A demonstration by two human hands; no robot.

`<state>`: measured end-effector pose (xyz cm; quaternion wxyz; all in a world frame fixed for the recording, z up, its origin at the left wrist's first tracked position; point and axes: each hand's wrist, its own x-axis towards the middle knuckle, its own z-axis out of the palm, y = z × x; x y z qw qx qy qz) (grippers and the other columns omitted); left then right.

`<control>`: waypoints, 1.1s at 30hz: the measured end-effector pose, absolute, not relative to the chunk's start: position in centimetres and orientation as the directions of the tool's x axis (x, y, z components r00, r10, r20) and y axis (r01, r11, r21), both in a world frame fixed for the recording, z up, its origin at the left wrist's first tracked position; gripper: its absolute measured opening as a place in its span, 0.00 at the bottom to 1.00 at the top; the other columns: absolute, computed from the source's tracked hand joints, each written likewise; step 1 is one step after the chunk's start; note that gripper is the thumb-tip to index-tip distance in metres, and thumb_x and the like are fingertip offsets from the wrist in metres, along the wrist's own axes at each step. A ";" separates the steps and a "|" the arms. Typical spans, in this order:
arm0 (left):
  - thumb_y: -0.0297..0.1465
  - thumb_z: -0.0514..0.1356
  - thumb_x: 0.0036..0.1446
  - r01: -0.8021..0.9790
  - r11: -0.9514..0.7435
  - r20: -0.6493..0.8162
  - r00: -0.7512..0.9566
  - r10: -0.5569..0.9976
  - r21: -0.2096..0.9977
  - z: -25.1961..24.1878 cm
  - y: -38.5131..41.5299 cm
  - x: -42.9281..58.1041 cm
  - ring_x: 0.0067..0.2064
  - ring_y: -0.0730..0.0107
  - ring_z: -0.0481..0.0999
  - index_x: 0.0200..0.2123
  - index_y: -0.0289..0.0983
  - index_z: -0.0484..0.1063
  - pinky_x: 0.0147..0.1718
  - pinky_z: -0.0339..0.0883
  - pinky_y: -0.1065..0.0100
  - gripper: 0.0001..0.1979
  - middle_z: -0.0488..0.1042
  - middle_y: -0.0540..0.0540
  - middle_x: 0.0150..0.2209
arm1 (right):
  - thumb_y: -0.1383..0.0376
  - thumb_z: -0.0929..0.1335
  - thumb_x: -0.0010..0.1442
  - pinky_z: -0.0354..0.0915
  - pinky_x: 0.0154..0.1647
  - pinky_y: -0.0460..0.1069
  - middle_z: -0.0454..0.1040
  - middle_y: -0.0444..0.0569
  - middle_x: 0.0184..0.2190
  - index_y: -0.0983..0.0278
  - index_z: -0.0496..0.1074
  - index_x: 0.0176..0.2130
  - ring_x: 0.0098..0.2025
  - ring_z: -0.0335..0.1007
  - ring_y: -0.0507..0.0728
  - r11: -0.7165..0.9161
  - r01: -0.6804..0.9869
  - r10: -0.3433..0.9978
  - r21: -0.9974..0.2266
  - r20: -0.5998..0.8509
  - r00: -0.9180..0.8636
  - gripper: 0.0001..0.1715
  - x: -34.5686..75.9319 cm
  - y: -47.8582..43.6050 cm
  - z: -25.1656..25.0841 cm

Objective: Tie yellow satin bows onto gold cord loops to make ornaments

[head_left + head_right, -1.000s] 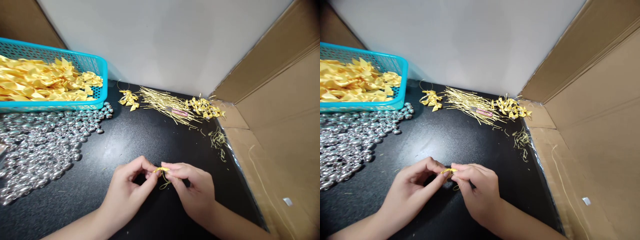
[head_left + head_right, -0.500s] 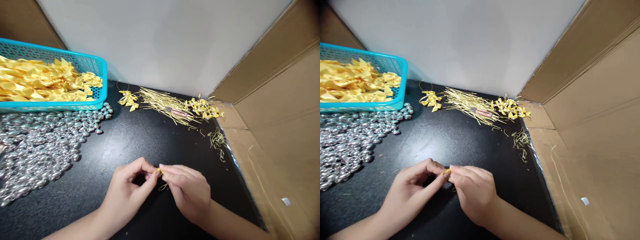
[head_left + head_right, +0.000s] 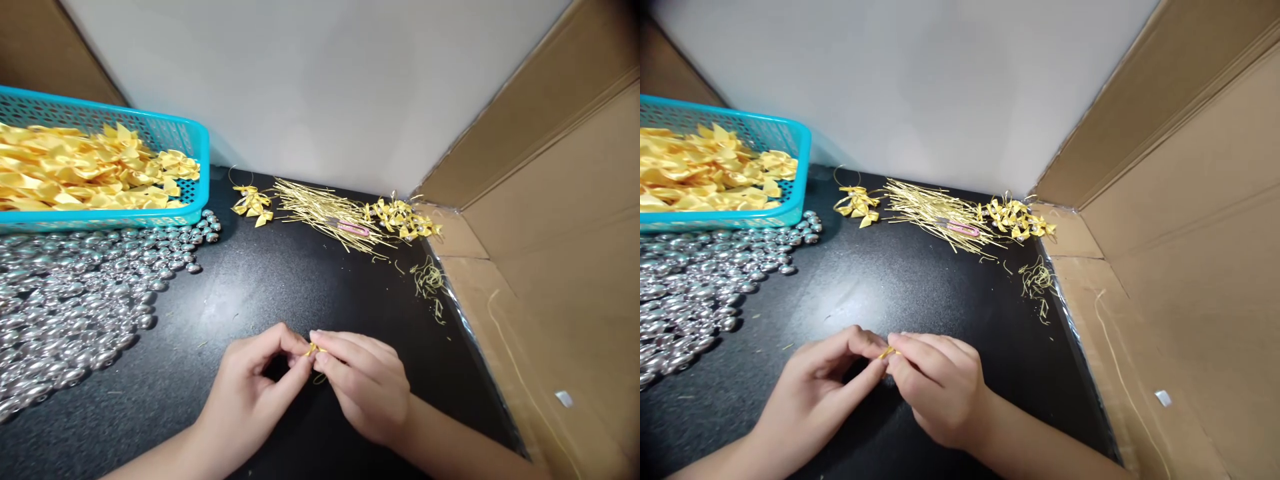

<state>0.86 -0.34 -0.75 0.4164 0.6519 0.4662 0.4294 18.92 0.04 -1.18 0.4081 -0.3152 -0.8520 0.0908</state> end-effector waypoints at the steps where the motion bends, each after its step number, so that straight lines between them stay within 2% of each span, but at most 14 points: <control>1: 0.24 0.61 0.57 0.247 -0.222 0.175 0.197 0.965 0.943 -0.7 -0.4 0.8 0.26 0.74 0.77 0.27 0.39 0.71 0.26 0.70 0.76 0.07 0.77 0.53 0.24 | 0.76 0.66 0.61 0.76 0.48 0.49 0.81 0.53 0.44 0.61 0.73 0.46 0.47 0.79 0.56 0.785 0.471 0.608 -0.403 0.645 -0.462 0.16 18.9 0.1 -1.0; 6: 0.23 0.61 0.57 0.220 -0.223 0.186 0.176 0.967 0.950 -1.1 -0.5 0.8 0.27 0.75 0.77 0.29 0.39 0.71 0.28 0.70 0.76 0.06 0.77 0.54 0.25 | 0.76 0.68 0.56 0.78 0.44 0.49 0.82 0.54 0.39 0.62 0.76 0.41 0.43 0.80 0.58 0.774 0.523 0.592 -0.357 0.699 -0.401 0.14 18.8 0.7 0.0; 9: 0.22 0.62 0.57 0.224 -0.249 0.214 0.170 0.962 0.942 -1.5 -0.6 0.8 0.28 0.75 0.78 0.30 0.40 0.72 0.30 0.71 0.76 0.07 0.78 0.54 0.27 | 0.76 0.69 0.55 0.78 0.45 0.48 0.83 0.53 0.38 0.63 0.76 0.40 0.41 0.81 0.57 0.767 0.554 0.583 -0.325 0.713 -0.389 0.14 18.8 0.9 0.1; 16: 0.17 0.61 0.55 0.201 -0.427 0.396 0.176 0.901 0.882 -1.5 -0.7 0.6 0.33 0.76 0.80 0.33 0.39 0.71 0.35 0.74 0.77 0.11 0.79 0.54 0.31 | 0.77 0.70 0.57 0.76 0.50 0.49 0.83 0.52 0.37 0.69 0.76 0.40 0.42 0.80 0.56 0.785 0.570 0.520 -0.243 0.758 -0.394 0.10 18.9 0.5 -0.4; 20: 0.16 0.59 0.55 0.205 -0.543 0.496 0.240 0.834 0.814 -0.6 -0.7 0.7 0.31 0.75 0.80 0.33 0.37 0.71 0.34 0.75 0.77 0.10 0.79 0.51 0.29 | 0.76 0.69 0.59 0.75 0.51 0.49 0.83 0.52 0.37 0.70 0.76 0.40 0.42 0.80 0.55 0.789 0.579 0.510 -0.204 0.744 -0.432 0.08 18.9 0.3 -0.2; 24: 0.16 0.59 0.55 0.226 -0.591 0.538 0.255 0.803 0.775 -0.1 -0.6 0.8 0.31 0.75 0.80 0.33 0.36 0.71 0.34 0.75 0.76 0.09 0.79 0.49 0.29 | 0.75 0.70 0.58 0.75 0.51 0.50 0.83 0.51 0.37 0.69 0.76 0.39 0.41 0.81 0.55 0.792 0.584 0.499 -0.179 0.740 -0.450 0.08 18.8 0.4 0.1; 27: 0.16 0.59 0.55 0.229 -0.599 0.546 0.256 0.798 0.768 -0.2 -0.6 0.6 0.31 0.76 0.79 0.33 0.36 0.70 0.33 0.75 0.77 0.09 0.79 0.49 0.29 | 0.73 0.70 0.57 0.75 0.49 0.51 0.83 0.49 0.36 0.66 0.76 0.39 0.39 0.80 0.56 0.785 0.565 0.537 -0.254 0.735 -0.414 0.08 18.9 0.7 0.2; 29: 0.16 0.59 0.55 0.227 -0.605 0.552 0.256 0.793 0.764 -0.4 -0.6 0.5 0.31 0.75 0.80 0.34 0.36 0.71 0.34 0.75 0.77 0.09 0.79 0.49 0.29 | 0.67 0.68 0.59 0.75 0.48 0.53 0.83 0.50 0.36 0.65 0.76 0.39 0.39 0.80 0.57 0.788 0.518 0.564 -0.332 0.728 -0.390 0.07 19.0 0.9 0.4; 33: 0.16 0.59 0.55 0.231 -0.642 0.585 0.273 0.764 0.731 -0.6 -0.4 0.2 0.33 0.73 0.80 0.36 0.36 0.71 0.35 0.75 0.74 0.10 0.79 0.47 0.32 | 0.58 0.64 0.64 0.73 0.49 0.55 0.82 0.53 0.38 0.64 0.75 0.41 0.41 0.79 0.57 0.801 0.380 0.594 -0.462 0.691 -0.411 0.15 19.6 1.4 0.8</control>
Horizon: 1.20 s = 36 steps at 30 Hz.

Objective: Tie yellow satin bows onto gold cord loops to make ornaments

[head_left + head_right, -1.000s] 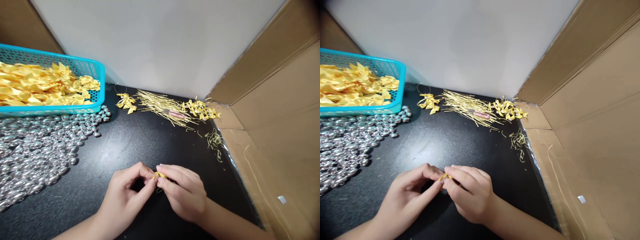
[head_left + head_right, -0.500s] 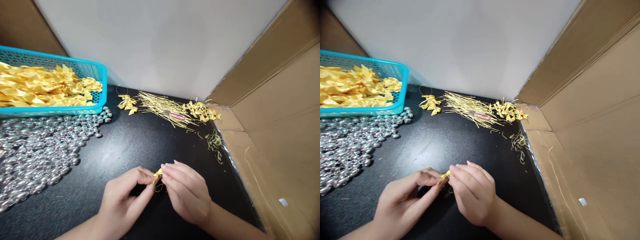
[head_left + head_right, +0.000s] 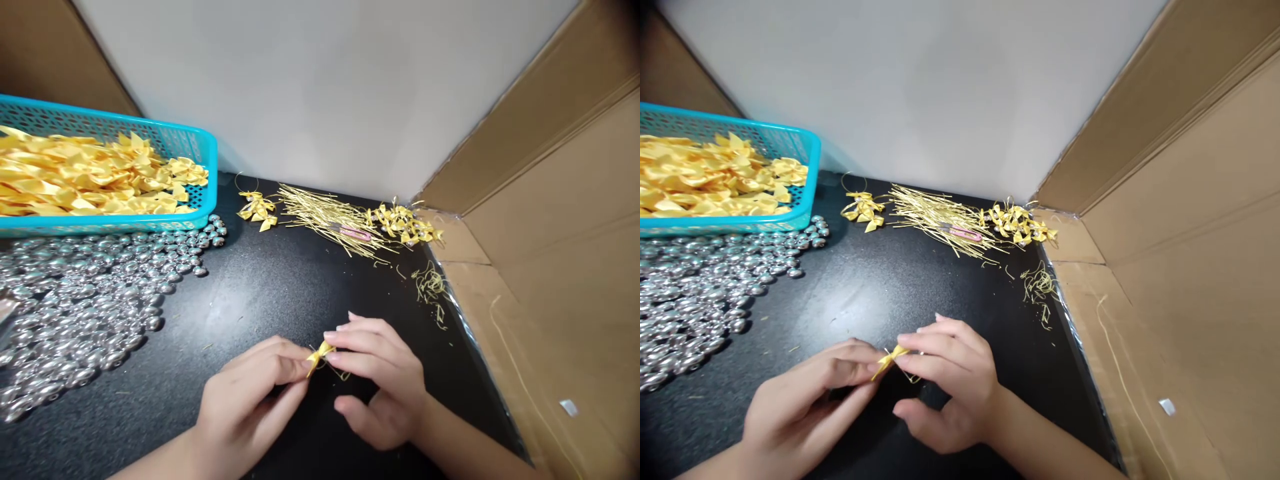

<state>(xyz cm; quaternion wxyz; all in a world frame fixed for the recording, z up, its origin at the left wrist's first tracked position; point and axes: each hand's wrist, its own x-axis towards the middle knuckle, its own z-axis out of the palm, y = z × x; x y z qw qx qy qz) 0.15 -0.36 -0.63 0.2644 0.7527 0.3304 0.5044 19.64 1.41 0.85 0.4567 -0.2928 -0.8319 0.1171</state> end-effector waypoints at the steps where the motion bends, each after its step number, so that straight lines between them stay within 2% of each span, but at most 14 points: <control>1: 0.16 0.59 0.55 0.230 -0.653 0.594 0.279 0.754 0.721 -0.6 -0.3 0.1 0.33 0.73 0.80 0.37 0.36 0.71 0.34 0.75 0.74 0.11 0.80 0.47 0.32 | 0.58 0.64 0.64 0.73 0.50 0.55 0.82 0.54 0.38 0.64 0.75 0.41 0.41 0.79 0.57 0.796 0.350 0.604 -0.493 0.681 -0.414 0.15 19.8 1.5 0.9; 5: 0.14 0.57 0.56 0.210 -0.681 0.619 0.295 0.728 0.701 -0.2 0.0 -0.1 0.33 0.70 0.80 0.39 0.36 0.71 0.32 0.76 0.71 0.12 0.81 0.44 0.33 | 0.58 0.68 0.63 0.70 0.52 0.57 0.81 0.55 0.39 0.65 0.75 0.42 0.41 0.79 0.57 0.777 0.254 0.626 -0.575 0.670 -0.399 0.13 20.1 2.0 1.0; 8: 0.14 0.58 0.56 0.210 -0.699 0.632 0.310 0.711 0.684 -0.2 0.0 -0.2 0.33 0.69 0.80 0.41 0.35 0.72 0.32 0.76 0.71 0.13 0.81 0.43 0.34 | 0.55 0.69 0.62 0.69 0.52 0.57 0.81 0.55 0.38 0.65 0.75 0.42 0.40 0.78 0.57 0.781 0.248 0.622 -0.573 0.678 -0.391 0.16 20.1 2.2 0.9; 11: 0.14 0.59 0.55 0.211 -0.716 0.644 0.323 0.694 0.666 -0.4 0.0 -0.3 0.34 0.69 0.80 0.42 0.35 0.72 0.32 0.77 0.71 0.15 0.81 0.43 0.34 | 0.52 0.69 0.61 0.69 0.51 0.56 0.82 0.53 0.37 0.64 0.74 0.39 0.39 0.77 0.56 0.812 0.296 0.583 -0.503 0.705 -0.403 0.18 20.1 2.3 0.9; 14: 0.13 0.59 0.53 0.192 -0.677 0.616 0.296 0.730 0.711 -0.7 -0.1 -0.2 0.33 0.70 0.80 0.39 0.36 0.72 0.33 0.76 0.71 0.15 0.80 0.46 0.33 | 0.56 0.71 0.60 0.68 0.52 0.55 0.82 0.47 0.35 0.60 0.75 0.35 0.39 0.76 0.55 0.837 0.392 0.532 -0.381 0.733 -0.423 0.10 20.1 2.2 0.9; 16: 0.14 0.58 0.54 0.165 -0.608 0.557 0.269 0.785 0.777 -0.8 -0.3 0.1 0.32 0.72 0.80 0.36 0.37 0.72 0.33 0.76 0.72 0.13 0.80 0.48 0.31 | 0.62 0.71 0.61 0.67 0.53 0.54 0.83 0.42 0.34 0.57 0.76 0.33 0.38 0.74 0.53 0.831 0.452 0.520 -0.324 0.740 -0.426 0.03 20.1 2.0 0.8; 19: 0.16 0.59 0.55 0.130 -0.450 0.411 0.248 0.877 0.883 -0.8 -0.5 0.6 0.30 0.74 0.80 0.33 0.39 0.71 0.31 0.75 0.74 0.12 0.79 0.52 0.29 | 0.69 0.69 0.63 0.65 0.56 0.52 0.83 0.39 0.34 0.57 0.77 0.34 0.37 0.73 0.51 0.836 0.477 0.496 -0.270 0.745 -0.447 0.07 20.2 1.7 0.5; 22: 0.20 0.61 0.56 0.120 -0.290 0.261 0.212 0.942 0.950 -0.7 -0.6 1.0 0.30 0.74 0.80 0.30 0.40 0.72 0.30 0.74 0.76 0.09 0.79 0.54 0.28 | 0.70 0.68 0.64 0.64 0.58 0.52 0.83 0.41 0.36 0.61 0.77 0.36 0.39 0.73 0.50 0.867 0.447 0.444 -0.221 0.750 -0.490 0.08 20.2 1.7 0.0; 25: 0.24 0.62 0.55 0.120 -0.171 0.153 0.148 0.977 0.978 -0.5 -0.6 1.3 0.27 0.73 0.79 0.27 0.39 0.72 0.28 0.73 0.76 0.06 0.79 0.53 0.25 | 0.72 0.67 0.64 0.64 0.59 0.52 0.83 0.42 0.36 0.63 0.76 0.37 0.40 0.75 0.50 0.862 0.429 0.472 -0.269 0.736 -0.486 0.07 20.1 1.6 -0.4; 29: 0.26 0.63 0.55 0.108 -0.104 0.091 0.120 0.989 0.989 -0.5 -0.6 1.4 0.26 0.72 0.78 0.26 0.38 0.73 0.26 0.72 0.75 0.06 0.79 0.51 0.24 | 0.73 0.67 0.63 0.60 0.61 0.54 0.83 0.42 0.34 0.62 0.74 0.36 0.41 0.78 0.50 0.832 0.431 0.535 -0.350 0.710 -0.458 0.07 19.8 1.4 -0.5; 36: 0.27 0.63 0.55 0.093 -0.061 0.050 0.111 0.993 0.994 -0.5 -0.6 1.4 0.27 0.73 0.77 0.26 0.38 0.73 0.27 0.71 0.76 0.06 0.78 0.51 0.24 | 0.74 0.66 0.63 0.60 0.60 0.52 0.83 0.44 0.35 0.62 0.73 0.36 0.42 0.80 0.51 0.831 0.443 0.535 -0.336 0.700 -0.472 0.08 19.8 1.2 -0.1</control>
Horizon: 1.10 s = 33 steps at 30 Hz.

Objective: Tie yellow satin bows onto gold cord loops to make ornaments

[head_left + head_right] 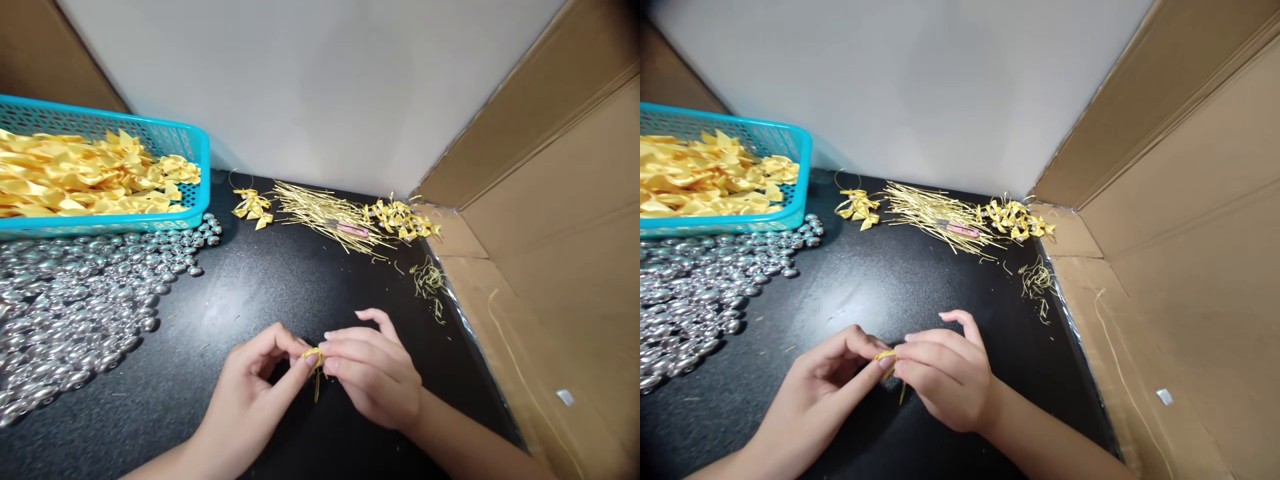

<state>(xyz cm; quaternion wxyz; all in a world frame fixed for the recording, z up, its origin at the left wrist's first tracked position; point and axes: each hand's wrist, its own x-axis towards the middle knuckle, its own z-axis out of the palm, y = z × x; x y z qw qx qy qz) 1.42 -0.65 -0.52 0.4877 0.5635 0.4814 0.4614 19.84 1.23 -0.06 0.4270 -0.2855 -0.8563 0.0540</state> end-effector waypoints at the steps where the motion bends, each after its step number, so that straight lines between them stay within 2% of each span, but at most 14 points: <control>1: 0.27 0.63 0.55 0.091 -0.059 0.050 0.107 0.993 0.994 -0.5 -0.7 1.4 0.26 0.73 0.77 0.26 0.38 0.73 0.27 0.71 0.75 0.06 0.77 0.51 0.24 | 0.74 0.66 0.62 0.60 0.60 0.52 0.83 0.44 0.35 0.63 0.72 0.36 0.42 0.80 0.51 0.832 0.439 0.534 -0.339 0.702 -0.471 0.08 19.8 1.2 0.0; 7: 0.28 0.63 0.55 0.098 -0.043 0.035 0.080 0.996 0.994 -0.6 -0.7 1.5 0.26 0.73 0.76 0.26 0.38 0.72 0.26 0.70 0.76 0.06 0.77 0.51 0.24 | 0.77 0.66 0.59 0.61 0.57 0.54 0.84 0.44 0.36 0.61 0.70 0.35 0.42 0.81 0.53 0.821 0.447 0.548 -0.355 0.708 -0.445 0.10 19.7 1.1 0.0; 13: 0.28 0.63 0.54 0.106 -0.026 0.019 0.059 0.998 0.994 -0.6 -0.7 1.6 0.26 0.73 0.75 0.25 0.37 0.73 0.26 0.69 0.75 0.06 0.75 0.51 0.23 | 0.77 0.66 0.58 0.60 0.54 0.55 0.84 0.43 0.36 0.60 0.67 0.35 0.41 0.81 0.54 0.788 0.431 0.605 -0.441 0.686 -0.404 0.11 19.4 1.0 -0.1; 26: 0.29 0.63 0.55 0.109 -0.018 0.010 0.071 0.997 0.994 -0.7 -0.8 1.5 0.27 0.71 0.75 0.26 0.37 0.72 0.27 0.69 0.73 0.07 0.76 0.50 0.23 | 0.78 0.66 0.57 0.63 0.48 0.54 0.84 0.45 0.32 0.61 0.68 0.34 0.37 0.82 0.55 0.721 0.387 0.689 -0.575 0.655 -0.311 0.12 18.8 0.9 -0.3; 33: 0.28 0.63 0.56 0.124 -0.064 0.055 0.078 0.995 0.990 -0.8 -0.8 1.4 0.27 0.70 0.77 0.26 0.37 0.73 0.27 0.70 0.72 0.06 0.77 0.50 0.24 | 0.77 0.66 0.58 0.64 0.47 0.54 0.84 0.45 0.31 0.61 0.69 0.34 0.35 0.82 0.56 0.720 0.378 0.690 -0.583 0.661 -0.295 0.11 18.7 1.0 -0.3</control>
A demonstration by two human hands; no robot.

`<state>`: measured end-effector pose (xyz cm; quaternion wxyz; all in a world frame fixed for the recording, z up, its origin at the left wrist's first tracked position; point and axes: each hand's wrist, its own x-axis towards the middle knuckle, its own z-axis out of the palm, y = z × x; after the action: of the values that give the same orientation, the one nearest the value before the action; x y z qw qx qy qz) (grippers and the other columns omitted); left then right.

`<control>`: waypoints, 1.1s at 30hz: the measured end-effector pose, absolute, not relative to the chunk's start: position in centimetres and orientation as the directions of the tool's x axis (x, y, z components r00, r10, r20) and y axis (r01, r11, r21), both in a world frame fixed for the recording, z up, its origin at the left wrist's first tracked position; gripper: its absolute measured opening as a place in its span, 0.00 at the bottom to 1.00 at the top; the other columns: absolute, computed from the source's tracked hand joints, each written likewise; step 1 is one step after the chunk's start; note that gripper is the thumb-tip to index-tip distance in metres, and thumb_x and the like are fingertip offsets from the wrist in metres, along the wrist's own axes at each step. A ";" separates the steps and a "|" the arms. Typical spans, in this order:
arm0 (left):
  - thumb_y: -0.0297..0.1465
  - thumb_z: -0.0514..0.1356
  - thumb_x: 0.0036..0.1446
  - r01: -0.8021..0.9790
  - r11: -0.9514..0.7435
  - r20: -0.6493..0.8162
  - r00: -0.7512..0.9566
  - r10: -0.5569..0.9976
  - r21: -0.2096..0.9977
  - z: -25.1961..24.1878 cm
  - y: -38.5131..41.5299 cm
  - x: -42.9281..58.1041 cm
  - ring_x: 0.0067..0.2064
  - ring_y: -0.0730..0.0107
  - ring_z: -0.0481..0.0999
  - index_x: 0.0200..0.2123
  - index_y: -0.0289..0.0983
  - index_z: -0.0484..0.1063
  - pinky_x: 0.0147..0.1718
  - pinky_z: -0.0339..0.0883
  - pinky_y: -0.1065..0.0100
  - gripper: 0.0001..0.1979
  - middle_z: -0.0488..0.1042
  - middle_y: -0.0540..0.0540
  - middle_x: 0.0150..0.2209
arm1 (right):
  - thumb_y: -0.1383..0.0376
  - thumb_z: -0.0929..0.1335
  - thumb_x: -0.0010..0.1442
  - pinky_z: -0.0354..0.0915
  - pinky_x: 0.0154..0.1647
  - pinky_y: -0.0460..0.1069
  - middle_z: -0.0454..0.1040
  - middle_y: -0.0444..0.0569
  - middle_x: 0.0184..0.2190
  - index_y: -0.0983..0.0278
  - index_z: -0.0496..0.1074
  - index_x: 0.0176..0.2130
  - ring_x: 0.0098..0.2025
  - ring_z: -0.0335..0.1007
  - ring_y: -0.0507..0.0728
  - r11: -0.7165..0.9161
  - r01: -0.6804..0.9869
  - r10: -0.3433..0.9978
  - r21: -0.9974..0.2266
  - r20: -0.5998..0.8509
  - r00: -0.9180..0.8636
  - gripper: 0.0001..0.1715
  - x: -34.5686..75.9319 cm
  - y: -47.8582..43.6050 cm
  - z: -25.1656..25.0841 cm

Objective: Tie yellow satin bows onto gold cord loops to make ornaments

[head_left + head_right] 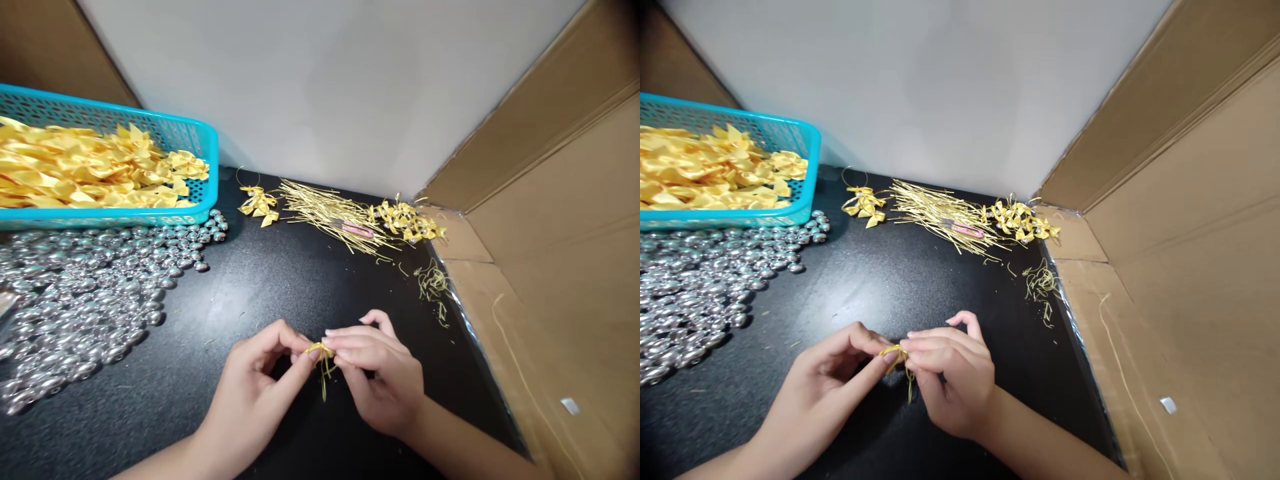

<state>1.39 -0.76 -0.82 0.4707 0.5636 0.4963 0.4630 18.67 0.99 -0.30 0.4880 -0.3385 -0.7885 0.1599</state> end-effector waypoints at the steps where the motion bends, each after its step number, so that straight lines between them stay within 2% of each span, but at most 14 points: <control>1: 0.28 0.62 0.56 0.127 -0.076 0.066 0.081 0.995 0.989 -0.9 -0.8 1.4 0.27 0.70 0.77 0.26 0.37 0.73 0.28 0.70 0.72 0.06 0.77 0.50 0.24 | 0.77 0.66 0.58 0.64 0.46 0.54 0.84 0.45 0.31 0.61 0.69 0.35 0.35 0.82 0.56 0.720 0.380 0.689 -0.580 0.663 -0.294 0.11 18.6 1.0 -0.3; 5: 0.27 0.62 0.57 0.138 -0.125 0.112 0.102 0.988 0.982 -1.0 -0.8 1.3 0.27 0.71 0.76 0.27 0.37 0.73 0.28 0.71 0.73 0.06 0.77 0.51 0.25 | 0.78 0.66 0.57 0.64 0.47 0.54 0.84 0.45 0.33 0.61 0.69 0.37 0.36 0.82 0.56 0.739 0.391 0.667 -0.548 0.676 -0.313 0.13 18.6 1.0 -0.5; 10: 0.23 0.62 0.57 0.144 -0.211 0.189 0.156 0.970 0.967 -1.4 -1.1 1.0 0.29 0.72 0.77 0.30 0.39 0.72 0.30 0.72 0.74 0.06 0.77 0.53 0.26 | 0.78 0.64 0.58 0.64 0.47 0.52 0.84 0.45 0.35 0.61 0.69 0.40 0.39 0.81 0.53 0.782 0.434 0.613 -0.448 0.679 -0.405 0.15 18.8 1.0 -0.5; 15: 0.18 0.61 0.55 0.162 -0.331 0.301 0.182 0.936 0.930 -1.8 -1.1 0.8 0.31 0.74 0.80 0.32 0.40 0.71 0.34 0.73 0.75 0.10 0.79 0.54 0.30 | 0.77 0.63 0.60 0.63 0.48 0.51 0.83 0.48 0.37 0.64 0.68 0.39 0.44 0.80 0.51 0.824 0.466 0.547 -0.322 0.665 -0.508 0.11 19.2 0.9 -0.4; 22: 0.17 0.61 0.55 0.193 -0.401 0.362 0.209 0.908 0.895 -1.2 -1.2 1.0 0.30 0.75 0.80 0.32 0.39 0.70 0.33 0.73 0.77 0.11 0.79 0.53 0.29 | 0.76 0.63 0.61 0.62 0.50 0.52 0.83 0.48 0.38 0.64 0.68 0.40 0.47 0.79 0.52 0.853 0.467 0.482 -0.231 0.693 -0.536 0.10 19.5 0.8 -0.6; 28: 0.16 0.60 0.55 0.175 -0.439 0.402 0.211 0.891 0.881 -0.9 -1.2 1.0 0.30 0.75 0.80 0.32 0.38 0.71 0.32 0.74 0.76 0.10 0.79 0.52 0.29 | 0.76 0.65 0.61 0.60 0.53 0.53 0.83 0.46 0.37 0.62 0.69 0.38 0.45 0.79 0.53 0.840 0.464 0.507 -0.280 0.710 -0.488 0.09 19.4 0.9 -0.3; 30: 0.16 0.59 0.55 0.169 -0.472 0.437 0.206 0.875 0.865 -0.9 -1.1 0.8 0.30 0.74 0.80 0.32 0.38 0.71 0.32 0.75 0.75 0.10 0.79 0.51 0.29 | 0.70 0.68 0.61 0.62 0.51 0.54 0.83 0.47 0.37 0.61 0.70 0.38 0.43 0.80 0.55 0.816 0.445 0.552 -0.368 0.724 -0.414 0.04 19.3 1.1 -0.1; 31: 0.16 0.59 0.55 0.167 -0.493 0.459 0.208 0.864 0.854 -0.9 -0.9 0.7 0.31 0.74 0.80 0.33 0.38 0.71 0.32 0.75 0.75 0.10 0.79 0.50 0.30 | 0.65 0.70 0.60 0.64 0.49 0.54 0.83 0.48 0.37 0.61 0.70 0.39 0.41 0.80 0.56 0.806 0.417 0.574 -0.421 0.729 -0.374 0.05 19.2 1.2 -0.1; 33: 0.16 0.59 0.55 0.166 -0.542 0.505 0.218 0.835 0.824 -0.9 -0.8 0.5 0.33 0.73 0.80 0.34 0.37 0.71 0.33 0.76 0.74 0.10 0.79 0.49 0.31 | 0.57 0.70 0.60 0.67 0.43 0.55 0.82 0.52 0.37 0.61 0.71 0.42 0.38 0.79 0.58 0.793 0.336 0.603 -0.508 0.734 -0.314 0.13 19.0 1.4 0.0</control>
<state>0.48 -0.75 -0.88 0.3238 0.7100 0.3525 0.5166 19.04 1.41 0.00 0.5068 -0.2934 -0.7998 0.1315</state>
